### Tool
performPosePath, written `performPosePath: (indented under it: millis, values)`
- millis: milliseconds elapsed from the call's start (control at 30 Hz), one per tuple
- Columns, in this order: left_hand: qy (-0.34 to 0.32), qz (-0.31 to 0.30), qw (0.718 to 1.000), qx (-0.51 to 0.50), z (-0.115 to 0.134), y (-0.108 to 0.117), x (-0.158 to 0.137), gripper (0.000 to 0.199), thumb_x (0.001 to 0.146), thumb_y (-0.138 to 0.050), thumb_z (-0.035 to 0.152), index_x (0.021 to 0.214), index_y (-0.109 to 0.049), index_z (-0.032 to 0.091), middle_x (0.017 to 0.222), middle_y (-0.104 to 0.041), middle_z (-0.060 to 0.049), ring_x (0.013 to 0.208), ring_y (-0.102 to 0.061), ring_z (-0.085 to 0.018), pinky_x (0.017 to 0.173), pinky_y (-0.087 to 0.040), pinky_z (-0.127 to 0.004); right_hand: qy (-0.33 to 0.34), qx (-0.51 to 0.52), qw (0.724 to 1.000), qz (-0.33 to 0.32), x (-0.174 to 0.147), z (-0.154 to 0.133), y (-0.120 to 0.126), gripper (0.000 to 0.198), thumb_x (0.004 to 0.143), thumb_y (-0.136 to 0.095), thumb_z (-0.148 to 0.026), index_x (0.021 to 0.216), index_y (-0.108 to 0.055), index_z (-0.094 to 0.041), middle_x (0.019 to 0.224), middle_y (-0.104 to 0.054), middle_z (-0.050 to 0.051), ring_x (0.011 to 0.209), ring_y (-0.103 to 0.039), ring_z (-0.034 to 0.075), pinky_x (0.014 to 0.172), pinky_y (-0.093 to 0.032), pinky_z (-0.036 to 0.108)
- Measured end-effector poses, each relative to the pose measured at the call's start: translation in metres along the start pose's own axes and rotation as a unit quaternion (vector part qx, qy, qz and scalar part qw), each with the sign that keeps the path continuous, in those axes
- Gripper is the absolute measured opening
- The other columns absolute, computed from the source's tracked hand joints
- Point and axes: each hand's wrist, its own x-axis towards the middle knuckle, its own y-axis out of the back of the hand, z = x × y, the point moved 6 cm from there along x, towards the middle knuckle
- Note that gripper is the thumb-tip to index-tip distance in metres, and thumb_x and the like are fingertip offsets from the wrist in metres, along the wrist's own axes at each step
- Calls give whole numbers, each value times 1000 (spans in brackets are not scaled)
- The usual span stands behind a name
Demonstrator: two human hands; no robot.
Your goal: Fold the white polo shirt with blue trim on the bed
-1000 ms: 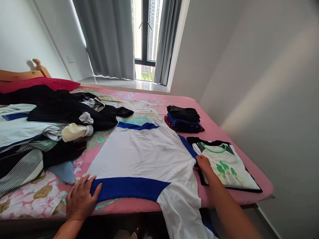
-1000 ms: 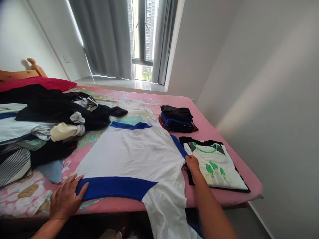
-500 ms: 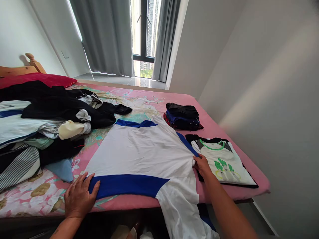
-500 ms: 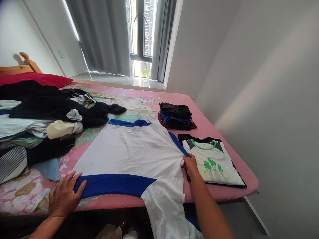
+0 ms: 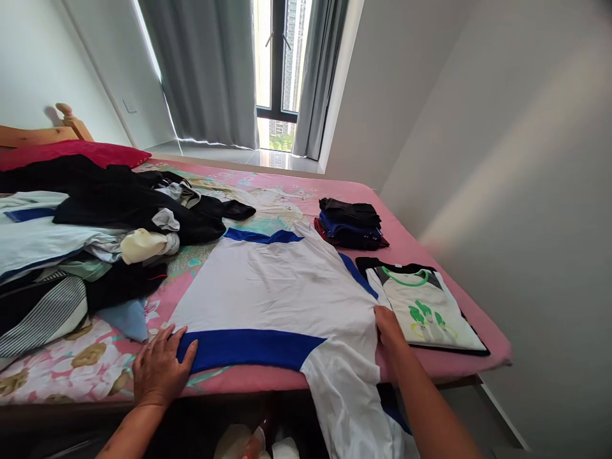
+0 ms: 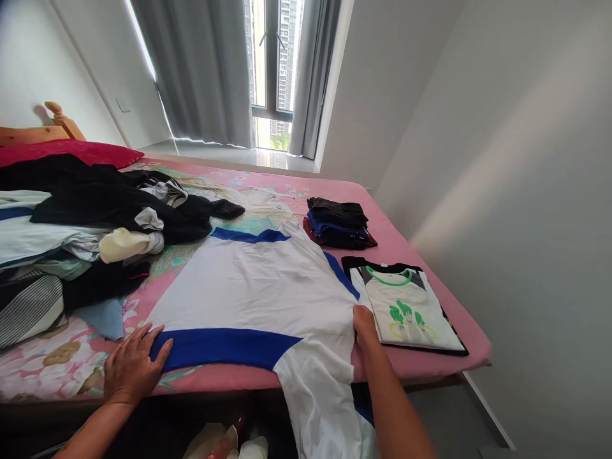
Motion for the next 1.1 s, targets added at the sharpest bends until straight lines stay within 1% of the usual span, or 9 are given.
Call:
performPosePath:
  millis: [267, 467, 600, 667, 767, 867, 933, 1000, 1100]
  values:
    - [1, -12, 1000, 27, 0, -1, 0, 51, 86, -33, 47, 124, -52, 18, 137, -44, -11, 130, -34, -26, 109, -22, -42, -2, -164, 986, -14, -11, 8, 2, 34, 82, -41, -43, 74, -61, -18, 79, -67, 9, 75, -61, 21, 68, -44, 29]
    - [-12, -38, 999, 15, -12, -8, 2, 52, 84, -39, 47, 125, -52, 19, 138, -45, -10, 131, -34, -26, 108, -24, -42, 17, -266, 964, -12, -22, -4, 13, 28, 84, -42, -33, 96, -59, -15, 91, -66, 15, 87, -60, 27, 77, -42, 37]
    - [-35, -90, 995, -19, -19, -2, 15, 51, 81, -43, 50, 117, -58, 16, 130, -52, -12, 125, -42, -26, 105, -30, -40, 126, -326, 937, -3, -33, -36, 10, 27, 85, -41, -33, 103, -55, -18, 102, -62, 12, 94, -58, 26, 80, -42, 38]
    - [-50, -89, 994, -43, -5, 9, 26, 47, 82, -43, 48, 113, -61, 17, 129, -54, -12, 125, -43, -26, 105, -31, -40, 229, -302, 925, 4, -41, -66, -7, 29, 89, -34, -33, 104, -55, -19, 108, -60, 10, 100, -56, 22, 87, -42, 35]
    - [-80, -82, 990, -79, 41, 21, 46, 39, 87, -39, 37, 116, -59, 21, 135, -50, -8, 130, -38, -24, 107, -27, -42, 354, -228, 907, -28, -57, -112, -56, 35, 90, -30, -33, 110, -54, -17, 116, -57, 10, 112, -50, 20, 99, -37, 34]
    - [-112, -110, 982, -104, 95, 18, 64, 40, 90, -34, 28, 125, -53, 24, 143, -42, -5, 135, -30, -22, 110, -20, -46, 409, -219, 883, -74, -63, -141, -112, 41, 91, -28, -31, 123, -48, -15, 130, -50, 11, 127, -39, 20, 108, -29, 39]
    - [-137, -136, 975, -111, 114, 9, 74, 42, 91, -35, 32, 131, -48, 26, 147, -36, -5, 137, -26, -22, 111, -13, -49, 416, -247, 870, -96, -55, -144, -137, 45, 92, -28, -33, 131, -43, -15, 138, -44, 10, 133, -30, 21, 110, -24, 42]
    - [-124, -164, 975, -89, 106, -6, 81, 47, 90, -37, 38, 135, -43, 25, 149, -30, -6, 139, -22, -24, 111, -7, -51, 400, -292, 862, -109, -33, -129, -144, 48, 92, -30, -36, 135, -39, -16, 142, -39, 9, 136, -24, 22, 112, -20, 44]
    - [-34, -207, 978, -20, 51, -29, 79, 54, 88, -38, 44, 138, -39, 21, 149, -29, -10, 139, -20, -26, 110, -4, -55, 307, -382, 867, -94, 15, -83, -126, 53, 91, -33, -41, 136, -39, -14, 143, -38, 12, 136, -26, 24, 111, -19, 44]
